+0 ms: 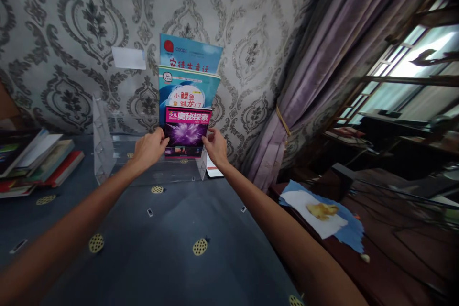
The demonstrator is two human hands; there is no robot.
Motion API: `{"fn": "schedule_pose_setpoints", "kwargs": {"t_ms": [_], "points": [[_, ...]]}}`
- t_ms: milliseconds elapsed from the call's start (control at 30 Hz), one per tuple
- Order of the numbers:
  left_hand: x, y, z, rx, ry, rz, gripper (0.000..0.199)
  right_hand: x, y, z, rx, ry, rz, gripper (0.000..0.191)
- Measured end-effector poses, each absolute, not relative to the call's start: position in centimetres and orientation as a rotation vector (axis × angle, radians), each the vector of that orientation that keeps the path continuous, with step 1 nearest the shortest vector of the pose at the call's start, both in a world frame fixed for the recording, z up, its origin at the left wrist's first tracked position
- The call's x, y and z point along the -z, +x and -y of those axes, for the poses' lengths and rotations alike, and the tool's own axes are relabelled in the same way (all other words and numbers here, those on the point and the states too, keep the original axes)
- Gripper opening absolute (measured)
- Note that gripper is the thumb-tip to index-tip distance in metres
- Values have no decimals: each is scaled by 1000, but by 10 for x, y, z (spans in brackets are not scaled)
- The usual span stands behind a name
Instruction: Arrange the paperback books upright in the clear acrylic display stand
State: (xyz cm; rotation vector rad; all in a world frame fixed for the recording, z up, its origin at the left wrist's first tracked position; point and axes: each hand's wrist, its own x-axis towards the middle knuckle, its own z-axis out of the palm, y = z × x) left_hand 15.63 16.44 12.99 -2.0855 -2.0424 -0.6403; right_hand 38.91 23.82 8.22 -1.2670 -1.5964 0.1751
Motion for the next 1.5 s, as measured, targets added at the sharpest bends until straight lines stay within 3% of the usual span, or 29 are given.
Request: {"fn": "schedule_pose_setpoints", "kwargs": {"t_ms": [700, 1033, 1200, 1333, 1500], "points": [[-128, 159, -146, 689, -2068, 2046, 40, -81, 389, -218, -260, -1193, 1572, 44], [-125, 156, -138, 847, -2201, 2026, 33, -71, 391, -206, -239, -1148, 1629, 28], [-121, 153, -132, 806, -2206, 1949, 28, -65, 392, -203, -202, -1135, 1623, 34], [-109, 131, -118, 732, -2165, 1835, 27, -49, 387, -181, -218, -1093, 1534, 46], [-94, 59, -90, 617, -2011, 1825, 22, -10, 377, -133, -287, -1066, 1660, 35]]}}
